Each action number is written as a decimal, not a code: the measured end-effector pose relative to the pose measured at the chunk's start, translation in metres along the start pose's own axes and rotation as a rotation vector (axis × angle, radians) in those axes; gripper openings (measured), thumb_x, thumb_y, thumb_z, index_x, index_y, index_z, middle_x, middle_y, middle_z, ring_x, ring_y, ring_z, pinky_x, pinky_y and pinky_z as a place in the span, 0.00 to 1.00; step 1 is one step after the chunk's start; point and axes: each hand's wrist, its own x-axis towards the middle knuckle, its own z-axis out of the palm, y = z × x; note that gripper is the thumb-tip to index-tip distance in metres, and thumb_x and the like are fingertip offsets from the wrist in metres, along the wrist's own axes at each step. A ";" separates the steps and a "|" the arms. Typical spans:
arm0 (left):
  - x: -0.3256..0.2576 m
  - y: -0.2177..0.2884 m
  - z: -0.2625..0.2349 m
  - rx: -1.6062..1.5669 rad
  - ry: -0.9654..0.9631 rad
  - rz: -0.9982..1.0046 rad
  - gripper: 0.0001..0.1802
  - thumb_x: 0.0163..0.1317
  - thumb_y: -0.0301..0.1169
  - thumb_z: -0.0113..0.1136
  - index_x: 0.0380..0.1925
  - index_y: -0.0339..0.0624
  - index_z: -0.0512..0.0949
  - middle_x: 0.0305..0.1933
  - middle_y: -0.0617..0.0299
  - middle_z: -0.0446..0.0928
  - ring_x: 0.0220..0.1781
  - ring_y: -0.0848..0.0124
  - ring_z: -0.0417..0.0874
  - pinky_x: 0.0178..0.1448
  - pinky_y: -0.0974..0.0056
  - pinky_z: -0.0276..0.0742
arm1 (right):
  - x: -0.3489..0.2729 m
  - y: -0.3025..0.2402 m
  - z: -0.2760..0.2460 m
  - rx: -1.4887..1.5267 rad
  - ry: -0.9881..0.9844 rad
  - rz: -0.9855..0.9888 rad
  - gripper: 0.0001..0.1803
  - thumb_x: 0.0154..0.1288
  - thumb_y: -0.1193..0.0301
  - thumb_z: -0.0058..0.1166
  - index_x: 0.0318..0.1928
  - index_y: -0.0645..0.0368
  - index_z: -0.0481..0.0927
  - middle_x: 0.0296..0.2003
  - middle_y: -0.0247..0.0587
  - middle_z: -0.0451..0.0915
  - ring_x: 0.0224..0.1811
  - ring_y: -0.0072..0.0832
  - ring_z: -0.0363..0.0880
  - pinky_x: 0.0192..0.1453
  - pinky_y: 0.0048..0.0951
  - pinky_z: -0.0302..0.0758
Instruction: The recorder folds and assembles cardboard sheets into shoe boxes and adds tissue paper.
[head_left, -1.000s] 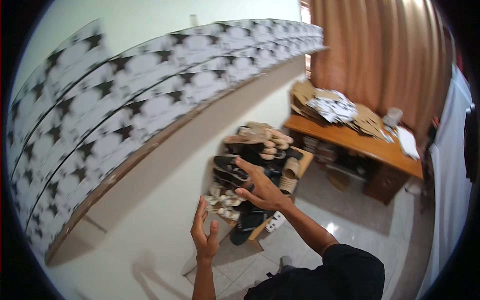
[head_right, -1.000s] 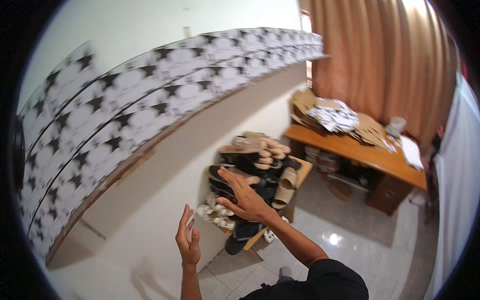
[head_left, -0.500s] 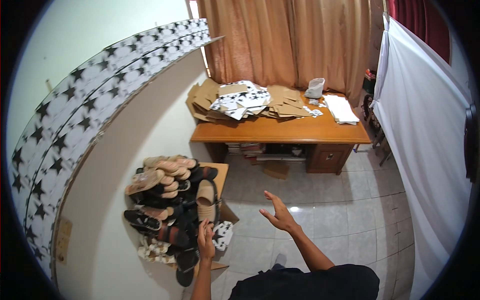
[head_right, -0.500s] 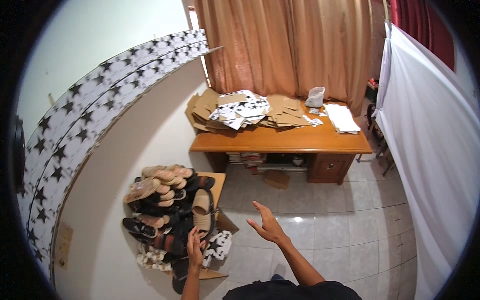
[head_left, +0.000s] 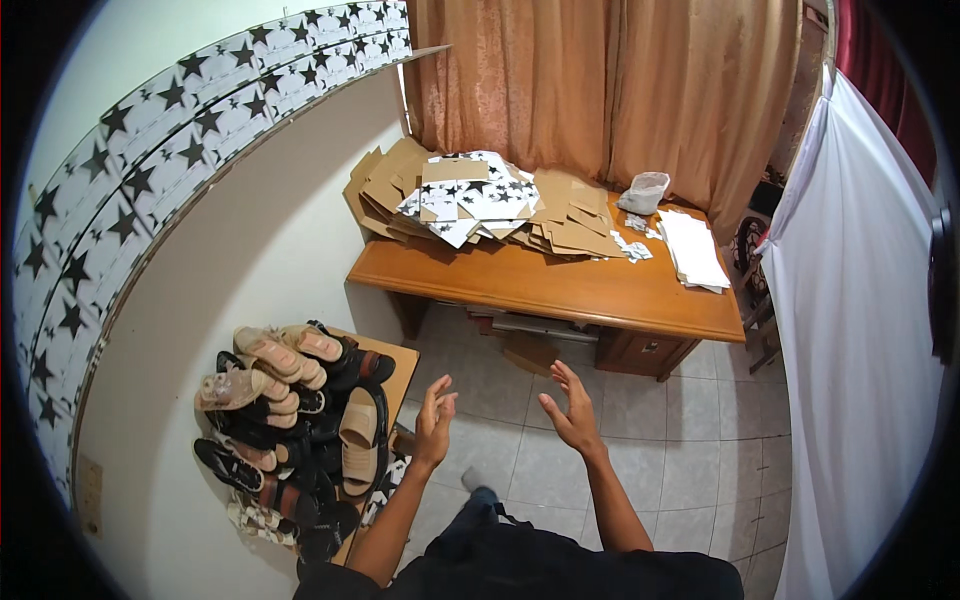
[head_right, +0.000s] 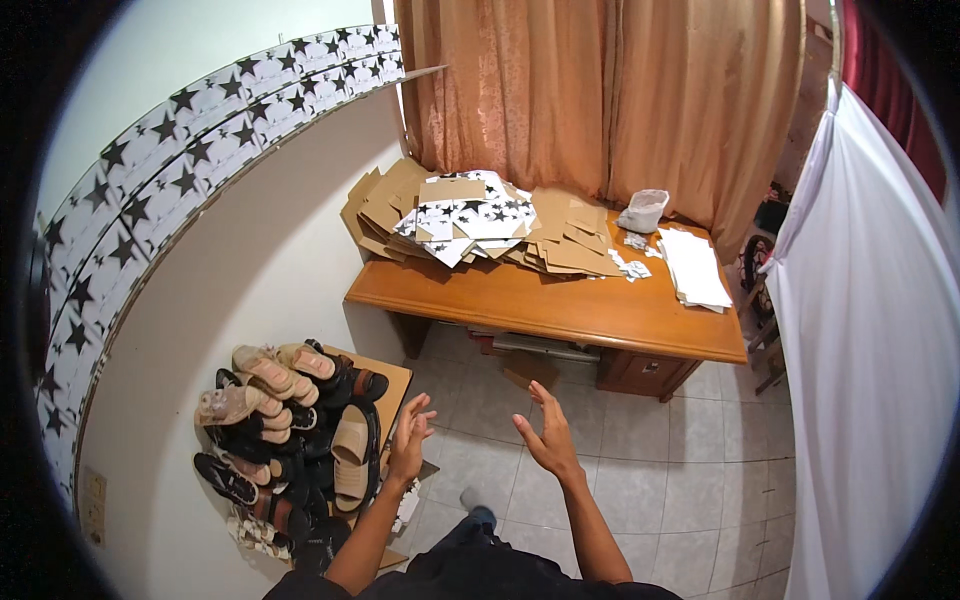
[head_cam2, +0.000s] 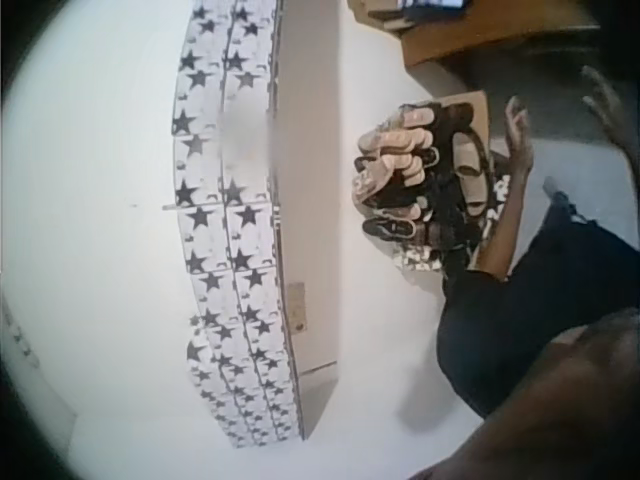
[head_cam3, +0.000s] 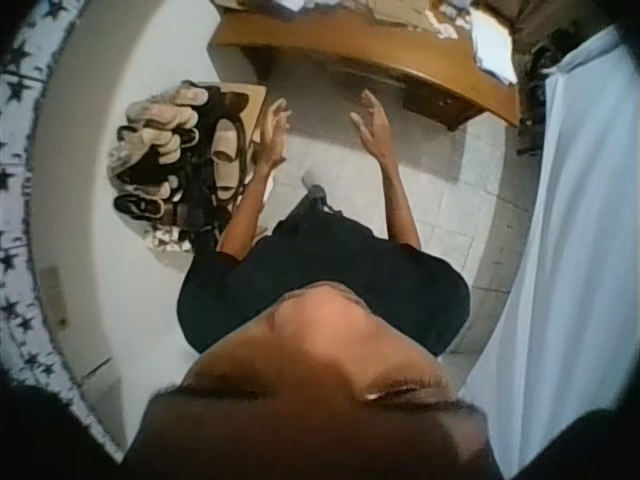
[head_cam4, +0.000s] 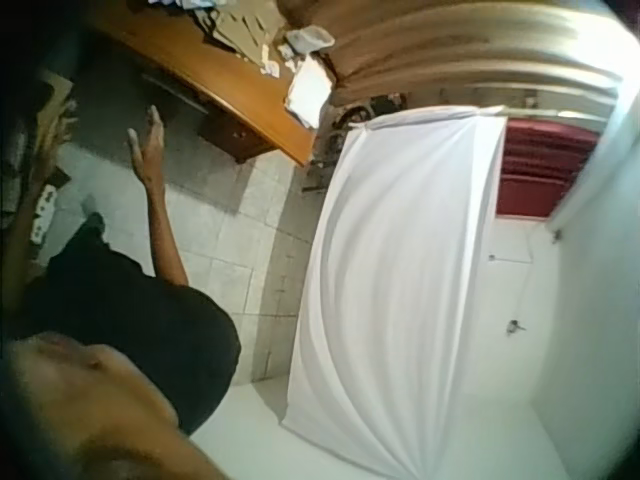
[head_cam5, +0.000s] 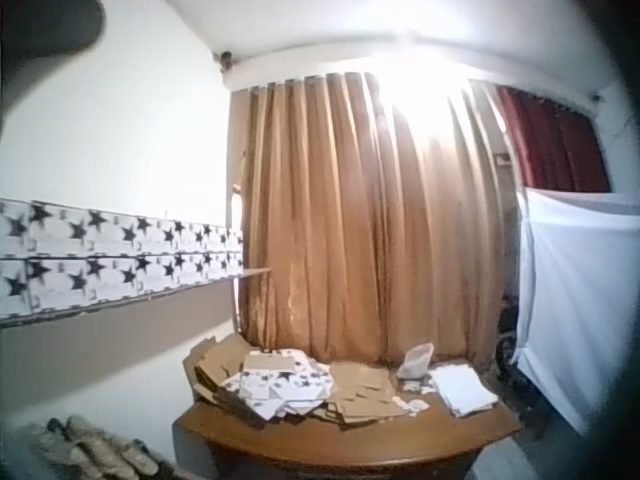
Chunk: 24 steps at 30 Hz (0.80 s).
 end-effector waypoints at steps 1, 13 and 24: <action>0.018 -0.002 0.003 -0.033 0.005 0.010 0.34 0.78 0.51 0.47 0.73 0.40 0.62 0.74 0.47 0.66 0.68 0.57 0.75 0.67 0.53 0.73 | 0.015 0.006 0.003 0.001 -0.001 0.004 0.37 0.71 0.60 0.61 0.73 0.61 0.63 0.63 0.59 0.74 0.67 0.48 0.73 0.71 0.44 0.69; 0.245 -0.043 -0.003 -0.014 -0.090 0.037 0.30 0.78 0.50 0.46 0.72 0.44 0.64 0.73 0.51 0.68 0.65 0.63 0.76 0.62 0.57 0.76 | 0.210 0.071 0.064 0.002 -0.074 0.043 0.37 0.72 0.60 0.60 0.73 0.64 0.61 0.65 0.58 0.72 0.66 0.47 0.75 0.70 0.42 0.70; 0.416 -0.093 0.004 0.013 -0.109 -0.045 0.29 0.79 0.48 0.47 0.72 0.44 0.65 0.71 0.51 0.69 0.63 0.63 0.78 0.61 0.58 0.76 | 0.367 0.165 0.085 -0.015 -0.053 0.096 0.35 0.72 0.62 0.60 0.71 0.65 0.63 0.63 0.59 0.74 0.63 0.46 0.76 0.67 0.42 0.72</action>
